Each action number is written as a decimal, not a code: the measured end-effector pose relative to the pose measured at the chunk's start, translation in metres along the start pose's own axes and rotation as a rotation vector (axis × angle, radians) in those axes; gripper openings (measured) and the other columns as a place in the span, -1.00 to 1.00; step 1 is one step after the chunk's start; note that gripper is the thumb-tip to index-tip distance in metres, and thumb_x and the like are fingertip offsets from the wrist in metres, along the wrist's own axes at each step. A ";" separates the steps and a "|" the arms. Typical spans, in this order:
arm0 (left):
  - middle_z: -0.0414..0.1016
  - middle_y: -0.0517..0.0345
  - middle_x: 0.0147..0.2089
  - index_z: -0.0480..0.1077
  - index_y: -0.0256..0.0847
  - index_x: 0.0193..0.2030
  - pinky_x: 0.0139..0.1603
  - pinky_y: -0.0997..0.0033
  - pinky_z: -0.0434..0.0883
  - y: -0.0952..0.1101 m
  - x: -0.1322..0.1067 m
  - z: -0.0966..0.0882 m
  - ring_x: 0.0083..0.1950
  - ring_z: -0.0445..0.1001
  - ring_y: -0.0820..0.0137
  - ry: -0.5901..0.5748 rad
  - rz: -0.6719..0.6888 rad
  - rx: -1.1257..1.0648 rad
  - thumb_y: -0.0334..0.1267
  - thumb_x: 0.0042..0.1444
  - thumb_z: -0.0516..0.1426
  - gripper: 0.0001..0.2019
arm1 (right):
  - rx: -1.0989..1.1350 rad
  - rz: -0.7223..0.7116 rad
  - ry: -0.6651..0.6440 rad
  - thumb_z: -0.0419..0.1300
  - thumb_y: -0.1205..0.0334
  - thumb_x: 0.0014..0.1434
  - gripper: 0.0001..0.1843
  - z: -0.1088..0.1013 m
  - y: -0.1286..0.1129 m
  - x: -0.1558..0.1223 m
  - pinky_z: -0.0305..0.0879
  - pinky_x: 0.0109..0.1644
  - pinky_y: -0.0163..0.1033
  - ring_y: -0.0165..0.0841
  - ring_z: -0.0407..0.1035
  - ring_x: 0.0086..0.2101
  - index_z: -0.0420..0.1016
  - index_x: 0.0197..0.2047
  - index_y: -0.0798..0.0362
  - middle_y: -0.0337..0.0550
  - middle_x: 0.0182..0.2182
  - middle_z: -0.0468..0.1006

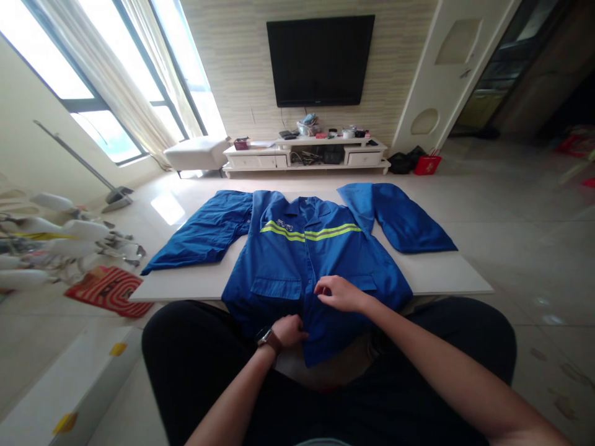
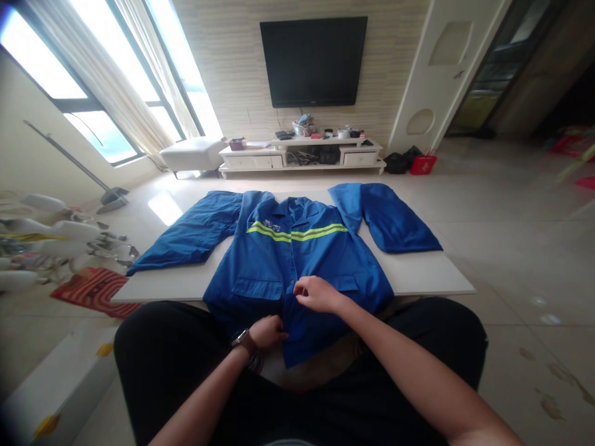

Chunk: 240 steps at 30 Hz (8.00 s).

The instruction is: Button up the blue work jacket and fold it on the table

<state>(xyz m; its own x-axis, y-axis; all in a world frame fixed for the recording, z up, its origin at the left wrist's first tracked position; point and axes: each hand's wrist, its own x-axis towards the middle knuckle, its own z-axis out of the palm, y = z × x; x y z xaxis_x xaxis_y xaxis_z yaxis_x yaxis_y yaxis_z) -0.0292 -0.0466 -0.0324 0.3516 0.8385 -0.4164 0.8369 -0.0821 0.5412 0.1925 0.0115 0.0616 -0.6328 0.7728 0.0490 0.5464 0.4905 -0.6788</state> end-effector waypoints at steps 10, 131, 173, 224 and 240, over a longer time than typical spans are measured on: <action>0.59 0.08 -0.45 0.47 -0.24 -0.45 -0.44 0.47 0.29 0.020 -0.004 -0.015 -0.49 0.50 0.39 0.069 0.109 -0.278 0.02 0.23 0.07 -0.60 | -0.239 0.138 0.082 0.20 0.21 0.20 -0.82 -0.014 0.003 0.006 0.28 -0.13 -0.30 -0.35 0.48 -0.22 0.57 -0.13 -0.05 -0.20 -0.16 0.61; 0.56 0.15 -0.38 0.51 -0.16 -0.28 -0.36 0.46 0.17 0.035 0.069 -0.058 -0.39 0.44 0.39 0.609 0.287 -0.160 -0.34 0.21 0.12 -0.87 | -0.385 0.197 0.218 0.15 0.28 0.25 -0.89 0.010 0.028 0.050 0.25 -0.17 -0.30 -0.36 0.45 -0.20 0.51 -0.24 -0.04 -0.22 -0.09 0.54; 0.56 0.11 -0.36 0.48 -0.18 -0.30 -0.36 0.43 0.18 0.035 0.067 -0.060 -0.37 0.45 0.37 0.578 0.275 -0.112 -0.33 0.21 0.11 -0.87 | -0.209 0.142 0.198 0.20 0.31 0.17 -0.80 0.007 0.042 0.053 0.36 -0.03 -0.28 -0.32 0.53 -0.15 0.54 -0.13 -0.06 -0.24 -0.20 0.66; 0.63 0.12 -0.24 0.50 -0.16 -0.19 -0.28 0.43 0.31 0.039 0.060 -0.060 -0.28 0.54 0.35 0.575 0.292 -0.042 -0.31 0.20 0.13 -0.88 | -0.379 0.293 0.216 0.17 0.24 0.19 -0.80 0.011 0.036 0.058 0.30 -0.09 -0.27 -0.25 0.51 -0.11 0.54 -0.13 -0.12 -0.24 -0.13 0.66; 0.58 0.05 0.07 0.51 -0.09 0.03 0.20 0.20 0.33 0.027 0.034 -0.081 0.12 0.50 0.23 0.658 0.173 0.081 -0.24 0.26 0.05 -0.72 | -0.353 0.216 0.064 0.18 0.26 0.07 -0.85 0.000 0.017 0.043 0.08 -0.28 -0.32 -0.37 0.38 -0.38 0.44 -0.22 -0.04 -0.27 -0.43 0.53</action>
<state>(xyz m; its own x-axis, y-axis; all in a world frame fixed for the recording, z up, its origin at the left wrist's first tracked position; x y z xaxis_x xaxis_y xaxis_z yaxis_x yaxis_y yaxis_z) -0.0284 0.0234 0.0275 0.1769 0.9603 0.2156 0.8293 -0.2634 0.4928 0.1740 0.0530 0.0524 -0.4538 0.8910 -0.0142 0.8246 0.4138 -0.3858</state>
